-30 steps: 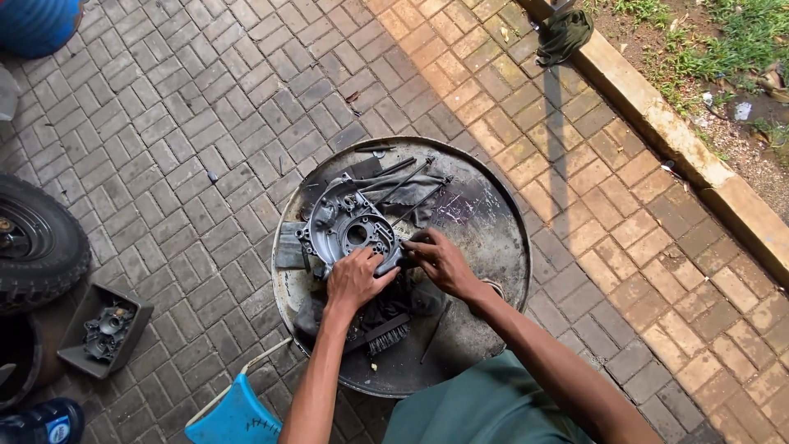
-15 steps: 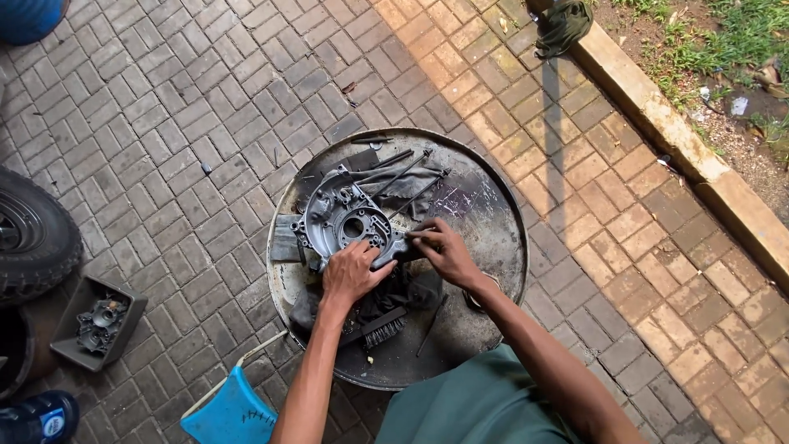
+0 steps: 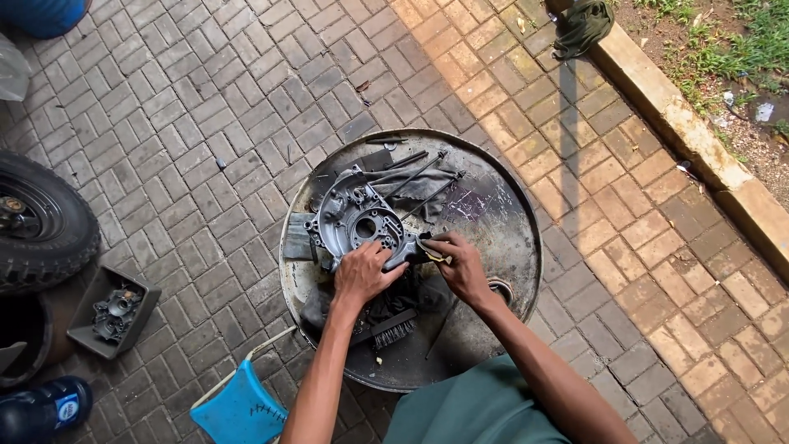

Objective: The person cleans a disassembled mechanical housing component using a wire brush and a cloth. They scrub the interior and exterior surfaces of the part, then wipe it down with a rag while working over a metal barrel.

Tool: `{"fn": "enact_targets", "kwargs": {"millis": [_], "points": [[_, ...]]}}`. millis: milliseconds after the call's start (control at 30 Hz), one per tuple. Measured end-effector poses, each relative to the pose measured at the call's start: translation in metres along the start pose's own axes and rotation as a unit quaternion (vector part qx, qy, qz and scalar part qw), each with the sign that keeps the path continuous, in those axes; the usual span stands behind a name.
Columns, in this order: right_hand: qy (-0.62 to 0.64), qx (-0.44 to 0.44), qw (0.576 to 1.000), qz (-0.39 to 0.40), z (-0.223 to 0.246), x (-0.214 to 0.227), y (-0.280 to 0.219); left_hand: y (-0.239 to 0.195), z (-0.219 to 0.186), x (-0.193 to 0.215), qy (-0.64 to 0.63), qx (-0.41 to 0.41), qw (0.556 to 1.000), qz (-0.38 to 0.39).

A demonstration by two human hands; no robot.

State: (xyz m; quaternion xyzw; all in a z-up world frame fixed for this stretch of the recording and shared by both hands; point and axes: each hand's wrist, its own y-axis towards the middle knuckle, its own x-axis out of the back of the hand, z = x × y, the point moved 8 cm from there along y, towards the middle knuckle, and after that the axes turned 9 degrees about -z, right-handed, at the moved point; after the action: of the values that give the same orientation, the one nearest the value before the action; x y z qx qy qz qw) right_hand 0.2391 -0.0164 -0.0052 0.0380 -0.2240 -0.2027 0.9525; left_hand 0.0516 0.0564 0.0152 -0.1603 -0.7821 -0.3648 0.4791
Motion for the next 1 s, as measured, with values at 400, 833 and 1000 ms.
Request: {"fn": "enact_targets", "kwargs": {"millis": [400,833,1000], "points": [[0.02,0.007,0.998,0.062,0.001,0.002,0.006,0.0,0.001,-0.002,0.002,0.0,1.0,0.005],[-0.01,0.043,0.997,0.058,-0.008,-0.004,0.0,-0.005,0.002,-0.006,0.011,-0.001,1.0,-0.011],[-0.036,0.051,0.997,0.049,-0.001,-0.002,0.0,-0.003,0.001,-0.003,0.008,-0.009,1.0,-0.024]]}}
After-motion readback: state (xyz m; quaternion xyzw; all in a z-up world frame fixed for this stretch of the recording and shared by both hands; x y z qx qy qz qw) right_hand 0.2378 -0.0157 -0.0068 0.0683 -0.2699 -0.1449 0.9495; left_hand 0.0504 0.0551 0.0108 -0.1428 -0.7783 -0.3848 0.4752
